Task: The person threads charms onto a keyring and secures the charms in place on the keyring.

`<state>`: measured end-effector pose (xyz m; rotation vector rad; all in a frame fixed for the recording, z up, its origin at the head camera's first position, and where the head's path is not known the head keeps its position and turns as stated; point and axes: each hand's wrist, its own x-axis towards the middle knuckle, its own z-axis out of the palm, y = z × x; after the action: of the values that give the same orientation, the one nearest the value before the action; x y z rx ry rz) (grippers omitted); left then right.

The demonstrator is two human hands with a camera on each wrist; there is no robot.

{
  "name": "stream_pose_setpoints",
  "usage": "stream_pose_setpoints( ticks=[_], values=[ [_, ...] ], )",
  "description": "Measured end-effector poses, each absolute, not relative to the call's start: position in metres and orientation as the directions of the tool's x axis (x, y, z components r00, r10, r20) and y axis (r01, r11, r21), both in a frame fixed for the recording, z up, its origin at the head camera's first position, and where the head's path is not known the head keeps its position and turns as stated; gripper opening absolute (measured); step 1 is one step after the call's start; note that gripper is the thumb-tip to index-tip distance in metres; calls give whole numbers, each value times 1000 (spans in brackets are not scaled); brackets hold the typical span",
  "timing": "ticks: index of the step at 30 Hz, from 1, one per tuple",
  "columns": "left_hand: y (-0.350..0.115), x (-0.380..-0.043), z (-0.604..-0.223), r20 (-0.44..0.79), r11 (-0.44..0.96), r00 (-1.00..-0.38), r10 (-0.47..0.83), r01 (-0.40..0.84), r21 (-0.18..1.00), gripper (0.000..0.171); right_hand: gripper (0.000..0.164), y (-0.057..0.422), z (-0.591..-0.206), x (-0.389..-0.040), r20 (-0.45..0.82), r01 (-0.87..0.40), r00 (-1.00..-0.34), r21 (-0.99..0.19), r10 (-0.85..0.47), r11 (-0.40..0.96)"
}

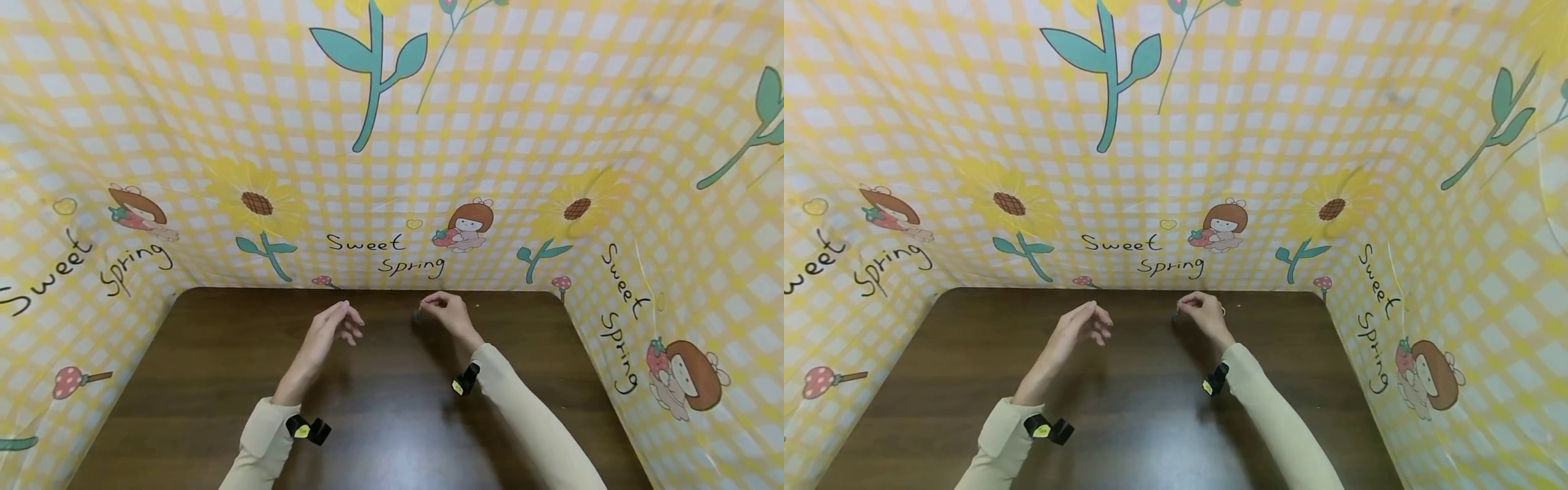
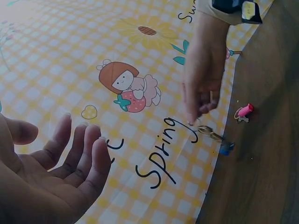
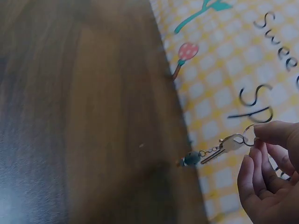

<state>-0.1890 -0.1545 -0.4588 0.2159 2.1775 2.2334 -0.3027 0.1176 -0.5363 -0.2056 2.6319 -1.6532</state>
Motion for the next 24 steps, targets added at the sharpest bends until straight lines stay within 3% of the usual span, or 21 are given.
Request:
stream_pose_setpoints(
  ticks=[12,24],
  values=[
    [-153,-189,-463,52,-38,-994,98,48,998,44,15,127,-572,-315,-84,43,-992,-926,-95,376],
    [-153,-188,-466,80,-54,-989,122,74,996,45,49,137,-590,-326,-172,125,-960,-970,-223,209]
  ],
)
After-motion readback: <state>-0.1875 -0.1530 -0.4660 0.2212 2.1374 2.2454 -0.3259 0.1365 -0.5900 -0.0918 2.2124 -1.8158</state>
